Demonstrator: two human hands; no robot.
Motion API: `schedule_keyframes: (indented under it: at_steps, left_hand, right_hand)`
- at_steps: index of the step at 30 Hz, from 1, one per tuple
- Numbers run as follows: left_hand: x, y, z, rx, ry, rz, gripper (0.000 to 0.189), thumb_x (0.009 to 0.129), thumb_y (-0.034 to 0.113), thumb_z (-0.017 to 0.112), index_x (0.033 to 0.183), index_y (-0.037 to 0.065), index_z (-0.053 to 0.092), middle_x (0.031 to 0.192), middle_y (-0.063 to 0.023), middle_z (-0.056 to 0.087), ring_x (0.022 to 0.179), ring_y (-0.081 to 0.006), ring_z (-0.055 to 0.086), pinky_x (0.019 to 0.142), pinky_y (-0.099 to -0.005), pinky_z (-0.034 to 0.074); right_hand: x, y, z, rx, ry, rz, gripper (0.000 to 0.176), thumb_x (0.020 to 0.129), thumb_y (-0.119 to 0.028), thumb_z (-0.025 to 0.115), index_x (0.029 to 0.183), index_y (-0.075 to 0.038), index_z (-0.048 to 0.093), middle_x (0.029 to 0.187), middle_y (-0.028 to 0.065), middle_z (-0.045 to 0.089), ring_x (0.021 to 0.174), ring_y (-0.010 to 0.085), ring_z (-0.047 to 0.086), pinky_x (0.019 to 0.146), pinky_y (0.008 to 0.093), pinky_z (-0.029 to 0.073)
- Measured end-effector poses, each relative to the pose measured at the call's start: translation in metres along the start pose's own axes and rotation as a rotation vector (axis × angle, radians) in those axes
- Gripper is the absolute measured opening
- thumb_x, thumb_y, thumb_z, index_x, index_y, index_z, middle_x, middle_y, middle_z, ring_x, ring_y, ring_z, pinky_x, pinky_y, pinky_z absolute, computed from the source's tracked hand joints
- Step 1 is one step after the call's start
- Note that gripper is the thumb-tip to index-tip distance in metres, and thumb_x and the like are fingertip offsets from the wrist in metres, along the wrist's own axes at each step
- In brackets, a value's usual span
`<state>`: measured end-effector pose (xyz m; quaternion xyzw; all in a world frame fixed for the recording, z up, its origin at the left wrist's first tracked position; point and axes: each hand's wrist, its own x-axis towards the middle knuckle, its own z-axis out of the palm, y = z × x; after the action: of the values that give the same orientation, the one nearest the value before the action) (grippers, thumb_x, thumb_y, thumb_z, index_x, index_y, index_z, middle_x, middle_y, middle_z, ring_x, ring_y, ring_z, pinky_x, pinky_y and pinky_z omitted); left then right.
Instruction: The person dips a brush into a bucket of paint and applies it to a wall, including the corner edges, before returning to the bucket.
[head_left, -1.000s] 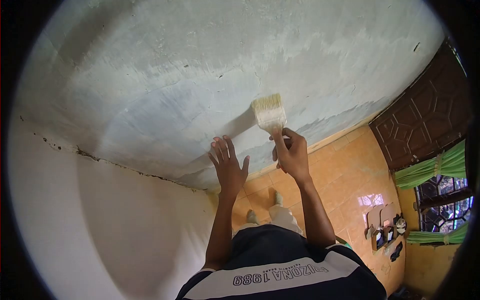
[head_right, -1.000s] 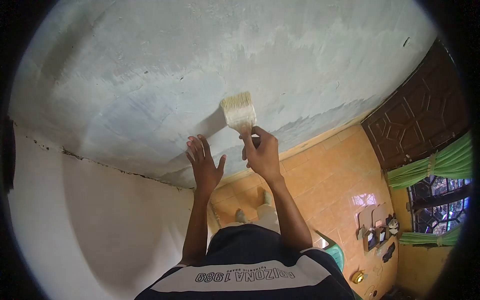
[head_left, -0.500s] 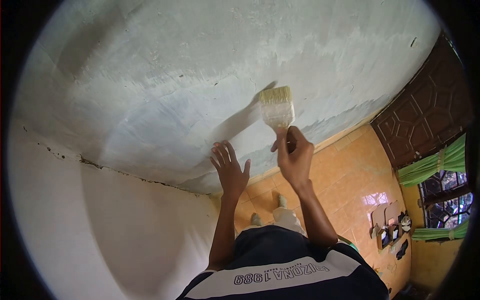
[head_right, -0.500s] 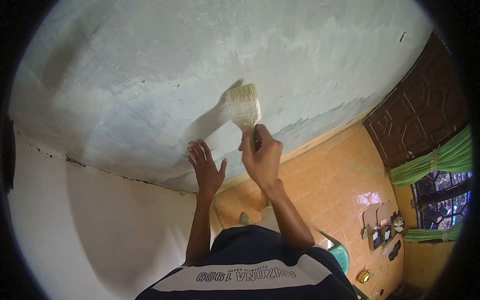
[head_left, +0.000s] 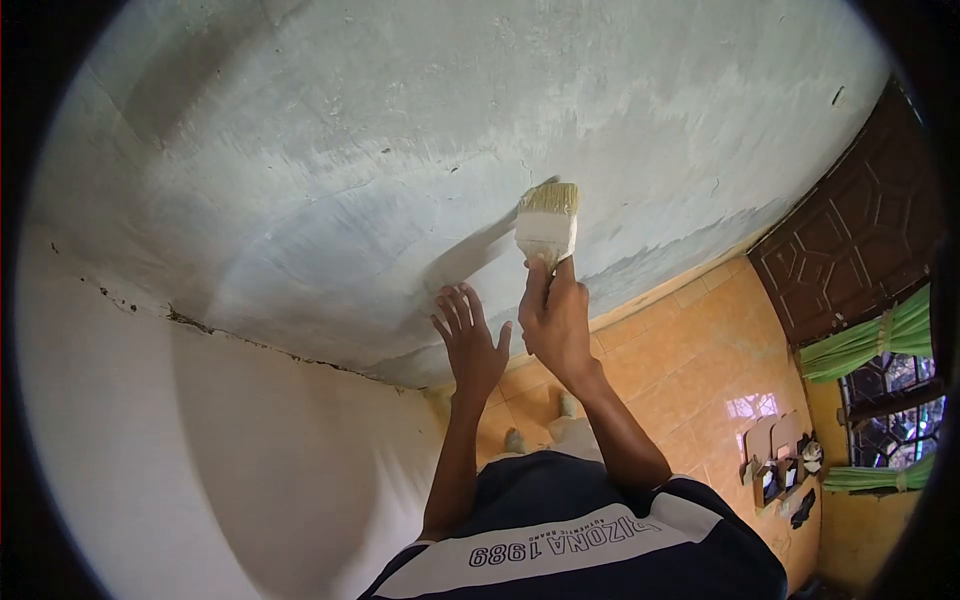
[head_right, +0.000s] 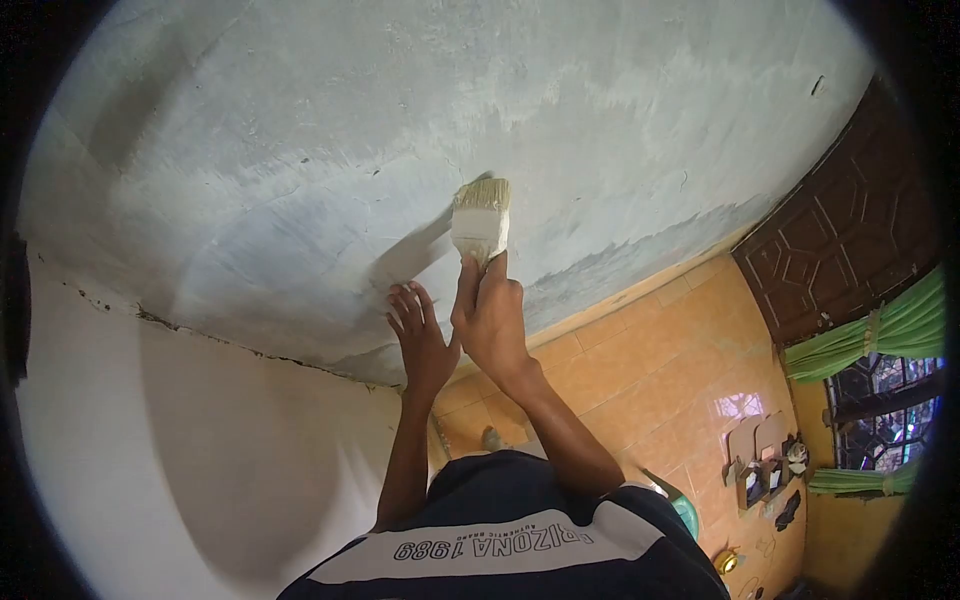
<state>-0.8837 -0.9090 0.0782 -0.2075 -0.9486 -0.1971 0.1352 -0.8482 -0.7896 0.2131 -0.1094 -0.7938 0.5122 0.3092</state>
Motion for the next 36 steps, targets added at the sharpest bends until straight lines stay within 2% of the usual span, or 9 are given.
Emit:
schedule_keyframes:
  at_steps: [6, 9, 10, 15, 19, 23, 28, 31, 36]
  left_hand:
    - [-0.001, -0.002, -0.001, -0.035, -0.012, 0.010, 0.102, 0.093, 0.043, 0.066, 0.160, -0.003, 0.004, 0.163, -0.0356, 0.007, 0.151, -0.0542, 0.008, 0.118, -0.0693, 0.016]
    - [-0.003, -0.004, -0.006, 0.000, -0.039, 0.004, 0.101, 0.094, 0.044, 0.065, 0.161, 0.000, 0.004, 0.164, -0.0331, 0.006, 0.152, -0.0518, 0.008, 0.118, -0.0697, 0.015]
    - [-0.003, -0.003, -0.007, 0.001, -0.037, 0.003, 0.101, 0.094, 0.044, 0.065, 0.161, 0.000, 0.004, 0.164, -0.0331, 0.006, 0.152, -0.0518, 0.008, 0.118, -0.0697, 0.015]
    - [-0.004, -0.001, -0.007, 0.001, -0.020, -0.013, 0.098, 0.094, 0.044, 0.064, 0.162, 0.002, 0.008, 0.167, -0.0254, 0.010, 0.154, -0.0446, 0.013, 0.120, -0.0675, 0.012]
    - [-0.003, -0.004, -0.006, 0.005, -0.038, -0.016, 0.098, 0.094, 0.046, 0.064, 0.162, 0.003, 0.008, 0.167, -0.0253, 0.010, 0.154, -0.0442, 0.013, 0.120, -0.0675, 0.012]
    - [-0.006, -0.007, -0.002, 0.017, -0.014, -0.006, 0.098, 0.094, 0.045, 0.064, 0.162, 0.003, 0.009, 0.168, -0.0246, 0.010, 0.154, -0.0441, 0.013, 0.120, -0.0677, 0.012]
    - [-0.006, -0.009, -0.002, 0.024, 0.001, 0.014, 0.098, 0.093, 0.045, 0.065, 0.162, 0.003, 0.009, 0.168, -0.0239, 0.010, 0.154, -0.0437, 0.014, 0.120, -0.0680, 0.012]
    - [-0.005, -0.010, -0.002, 0.042, -0.034, 0.036, 0.102, 0.095, 0.050, 0.062, 0.162, 0.002, 0.003, 0.167, -0.0290, 0.003, 0.154, -0.0486, 0.007, 0.118, -0.0699, 0.013]
    - [-0.006, -0.009, -0.001, 0.044, 0.016, 0.024, 0.098, 0.093, 0.046, 0.064, 0.162, 0.003, 0.010, 0.168, -0.0233, 0.010, 0.154, -0.0434, 0.014, 0.120, -0.0678, 0.011]
  right_hand:
    - [0.011, -0.027, -0.047, 0.211, -0.224, 0.247, 0.030, 0.105, -0.019, 0.053, 0.100, 0.010, 0.056, 0.053, 0.0117, 0.058, 0.037, 0.0178, 0.056, 0.036, 0.0345, 0.040]
    - [0.000, -0.030, -0.056, 0.236, -0.162, 0.304, 0.035, 0.107, -0.025, 0.051, 0.100, 0.008, 0.060, 0.053, 0.0084, 0.057, 0.036, 0.0134, 0.053, 0.035, 0.0306, 0.038]
    - [-0.007, -0.024, -0.048, 0.288, -0.102, 0.273, 0.038, 0.109, -0.029, 0.048, 0.106, 0.007, 0.059, 0.053, 0.0042, 0.052, 0.032, 0.0091, 0.044, 0.031, 0.0261, 0.032]
    - [-0.007, -0.006, -0.025, 0.251, -0.032, 0.168, 0.036, 0.108, -0.026, 0.048, 0.104, 0.008, 0.059, 0.053, 0.0059, 0.053, 0.033, 0.0106, 0.046, 0.032, 0.0283, 0.033]
    - [0.006, -0.004, -0.015, 0.086, -0.027, 0.051, 0.031, 0.105, -0.020, 0.051, 0.103, 0.009, 0.059, 0.052, 0.0074, 0.053, 0.033, 0.0120, 0.047, 0.032, 0.0306, 0.035]
    - [0.008, -0.016, -0.047, 0.272, -0.164, 0.242, 0.035, 0.106, -0.027, 0.053, 0.101, 0.006, 0.062, 0.052, 0.0049, 0.051, 0.031, 0.0104, 0.043, 0.031, 0.0272, 0.032]
    - [-0.009, 0.002, -0.070, 0.470, -0.194, 0.426, 0.040, 0.103, -0.034, 0.058, 0.096, 0.004, 0.067, 0.056, 0.0070, 0.058, 0.039, 0.0117, 0.052, 0.037, 0.0274, 0.039]
    - [-0.020, 0.025, -0.064, 0.418, -0.299, 0.489, 0.044, 0.102, -0.039, 0.060, 0.095, 0.003, 0.068, 0.058, 0.0044, 0.056, 0.041, 0.0103, 0.051, 0.038, 0.0259, 0.039]
    - [0.007, -0.009, -0.069, 0.434, -0.333, 0.392, 0.043, 0.100, -0.037, 0.062, 0.097, 0.005, 0.071, 0.061, 0.0033, 0.058, 0.046, 0.0092, 0.053, 0.042, 0.0248, 0.042]
